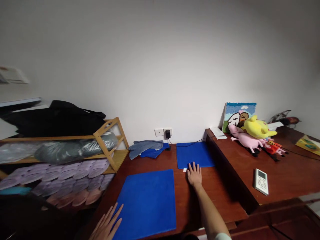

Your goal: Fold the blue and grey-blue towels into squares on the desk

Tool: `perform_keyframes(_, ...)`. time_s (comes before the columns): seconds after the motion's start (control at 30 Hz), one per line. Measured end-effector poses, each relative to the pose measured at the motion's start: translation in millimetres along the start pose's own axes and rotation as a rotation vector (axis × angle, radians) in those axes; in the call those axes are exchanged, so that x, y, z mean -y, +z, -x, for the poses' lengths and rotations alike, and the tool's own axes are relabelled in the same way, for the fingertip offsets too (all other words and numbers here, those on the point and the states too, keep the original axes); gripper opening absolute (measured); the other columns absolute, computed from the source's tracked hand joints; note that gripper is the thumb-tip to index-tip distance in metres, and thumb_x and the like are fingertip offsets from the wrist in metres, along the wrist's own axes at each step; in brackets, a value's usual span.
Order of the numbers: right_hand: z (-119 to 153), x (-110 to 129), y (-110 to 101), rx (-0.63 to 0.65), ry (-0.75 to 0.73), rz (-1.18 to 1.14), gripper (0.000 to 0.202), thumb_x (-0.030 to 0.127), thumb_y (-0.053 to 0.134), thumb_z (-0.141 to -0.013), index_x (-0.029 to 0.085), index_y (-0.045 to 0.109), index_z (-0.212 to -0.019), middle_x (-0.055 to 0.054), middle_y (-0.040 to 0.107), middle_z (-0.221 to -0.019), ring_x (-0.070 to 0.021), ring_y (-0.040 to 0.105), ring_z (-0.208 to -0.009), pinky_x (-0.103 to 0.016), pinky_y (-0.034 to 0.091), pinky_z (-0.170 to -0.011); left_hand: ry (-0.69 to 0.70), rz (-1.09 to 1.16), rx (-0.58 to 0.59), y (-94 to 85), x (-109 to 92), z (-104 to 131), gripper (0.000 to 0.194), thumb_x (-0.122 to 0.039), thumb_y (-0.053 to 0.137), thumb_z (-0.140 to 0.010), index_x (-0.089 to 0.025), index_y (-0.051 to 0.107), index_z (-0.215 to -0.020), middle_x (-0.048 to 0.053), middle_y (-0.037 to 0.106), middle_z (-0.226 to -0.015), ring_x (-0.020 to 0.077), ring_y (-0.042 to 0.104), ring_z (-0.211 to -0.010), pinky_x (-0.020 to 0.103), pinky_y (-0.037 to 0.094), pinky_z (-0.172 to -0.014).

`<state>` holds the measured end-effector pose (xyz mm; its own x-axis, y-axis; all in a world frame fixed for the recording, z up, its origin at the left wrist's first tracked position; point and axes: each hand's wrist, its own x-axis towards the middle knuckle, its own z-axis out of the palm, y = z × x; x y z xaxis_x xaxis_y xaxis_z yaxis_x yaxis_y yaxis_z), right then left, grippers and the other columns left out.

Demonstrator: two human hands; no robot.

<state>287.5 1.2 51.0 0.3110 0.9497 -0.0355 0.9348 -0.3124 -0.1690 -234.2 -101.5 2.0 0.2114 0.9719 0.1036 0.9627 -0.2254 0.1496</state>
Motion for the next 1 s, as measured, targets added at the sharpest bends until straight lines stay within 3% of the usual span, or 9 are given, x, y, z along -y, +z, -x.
perform_keyframes(0.07, -9, -3, 7, 0.058, 0.026, 0.001, 0.059, 0.049, 0.021, -0.107, 0.033, 0.022, -0.163, -0.003, 0.016, -0.173, -0.0308, 0.014, -0.159, -0.050, 0.008, -0.126, -0.004, 0.006, 0.000, -0.6, 0, 0, 0.062, -0.053, 0.030, -0.103, -0.037, 0.020, -0.162, -0.003, 0.025, -0.170, 0.0251, 0.025, -0.157, 0.053, 0.029, -0.126)
perform_keyframes(0.17, 0, -4, 19, 0.070, 0.035, 0.009, 0.059, 0.051, 0.021, -0.106, 0.034, 0.018, -0.164, -0.003, 0.015, -0.173, -0.0294, 0.012, -0.159, -0.050, 0.008, -0.126, 0.003, 0.018, -0.003, -1.5, -1, 0, 0.062, -0.053, 0.031, -0.103, -0.035, 0.022, -0.162, -0.001, 0.027, -0.170, 0.0265, 0.025, -0.156, 0.055, 0.030, -0.126)
perform_keyframes(0.33, 58, -12, 33, 0.016, 0.001, 0.033, 0.059, 0.049, 0.026, -0.106, 0.034, 0.022, -0.163, -0.004, 0.016, -0.172, -0.0316, 0.013, -0.159, -0.052, 0.012, -0.126, 0.020, 0.024, -0.022, -4.1, -3, -2, 0.062, -0.053, 0.029, -0.103, -0.033, 0.024, -0.162, 0.001, 0.026, -0.170, 0.0264, 0.022, -0.157, 0.055, 0.028, -0.126)
perform_keyframes(0.67, 191, -33, 52, -0.071, -0.034, 0.012, 0.058, 0.049, 0.035, -0.103, 0.036, 0.033, -0.160, -0.004, 0.025, -0.169, -0.0353, 0.022, -0.156, -0.061, 0.023, -0.122, 0.002, -0.013, 0.046, -12.4, -8, -6, 0.065, -0.055, 0.028, -0.103, -0.029, 0.026, -0.162, 0.002, 0.022, -0.171, 0.0237, 0.022, -0.157, 0.050, 0.022, -0.128)
perform_keyframes(0.8, 221, -38, 52, -0.059, -0.059, 0.026, 0.058, 0.046, 0.036, -0.103, 0.036, 0.033, -0.160, -0.004, 0.024, -0.169, -0.0357, 0.022, -0.156, -0.062, 0.024, -0.122, -0.026, -0.042, 0.072, -14.5, -11, -7, 0.066, -0.056, 0.027, -0.102, -0.029, 0.025, -0.162, 0.002, 0.019, -0.171, 0.0242, 0.021, -0.158, 0.050, 0.020, -0.128)
perform_keyframes(1.0, 238, -44, 43, -0.002, -0.064, 0.050, 0.056, 0.048, 0.036, -0.104, 0.036, 0.035, -0.159, -0.005, 0.027, -0.168, -0.0360, 0.025, -0.155, -0.061, 0.025, -0.122, -0.048, -0.093, 0.063, -17.5, -12, -9, 0.063, -0.054, 0.028, -0.101, -0.033, 0.029, -0.161, -0.001, 0.025, -0.170, 0.0255, 0.024, -0.157, 0.052, 0.020, -0.127)
